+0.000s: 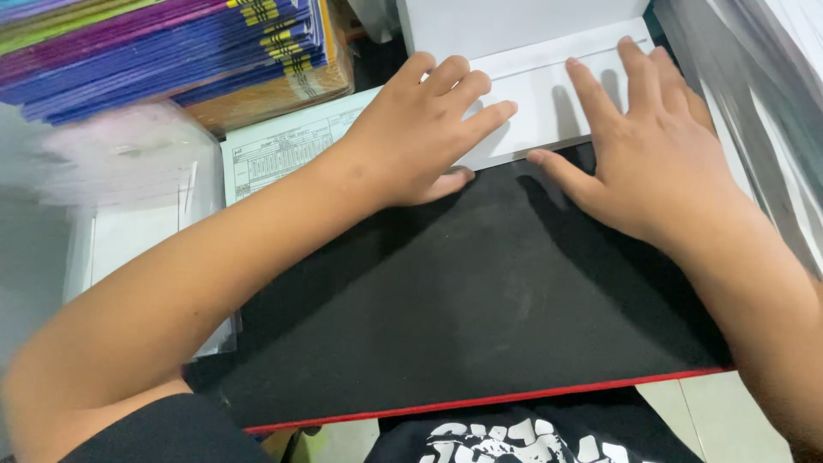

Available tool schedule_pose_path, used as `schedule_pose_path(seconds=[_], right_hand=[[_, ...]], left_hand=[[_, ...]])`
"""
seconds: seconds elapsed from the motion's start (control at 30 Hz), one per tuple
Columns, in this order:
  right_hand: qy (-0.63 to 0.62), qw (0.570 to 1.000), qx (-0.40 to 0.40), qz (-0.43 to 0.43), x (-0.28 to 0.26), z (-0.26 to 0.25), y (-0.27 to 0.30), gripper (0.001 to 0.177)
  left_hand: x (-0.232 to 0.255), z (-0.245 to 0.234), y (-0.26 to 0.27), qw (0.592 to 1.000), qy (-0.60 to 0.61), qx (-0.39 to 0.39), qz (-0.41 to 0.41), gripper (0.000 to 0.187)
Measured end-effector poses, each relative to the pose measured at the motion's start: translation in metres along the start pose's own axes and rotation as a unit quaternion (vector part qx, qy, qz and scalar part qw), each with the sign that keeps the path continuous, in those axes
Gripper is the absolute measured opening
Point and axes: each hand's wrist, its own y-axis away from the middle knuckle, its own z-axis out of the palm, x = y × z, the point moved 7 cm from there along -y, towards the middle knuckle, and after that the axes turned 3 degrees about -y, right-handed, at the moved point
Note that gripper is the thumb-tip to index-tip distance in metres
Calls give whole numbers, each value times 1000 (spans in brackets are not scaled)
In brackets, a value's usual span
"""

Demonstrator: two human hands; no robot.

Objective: Folding paper documents and inserting them into white envelopes on a desk.

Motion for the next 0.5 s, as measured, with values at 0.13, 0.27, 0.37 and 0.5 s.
schedule_pose_path(seconds=[0.13, 0.27, 0.37, 0.5], right_hand=[[-2, 1000, -13, -24, -9, 2, 2, 67], [3, 988, 49, -147, -30, -5, 7, 67], [-51, 967, 78, -238, -61, -15, 19, 56], [-152, 930, 64, -330, -91, -20, 39, 28]], left_hand=[[-2, 5, 6, 1000, 22, 5, -12, 64], [-1, -4, 12, 999, 38, -16, -32, 74], [7, -23, 24, 993, 1, -75, -87, 82], [24, -53, 50, 977, -15, -145, -154, 73]])
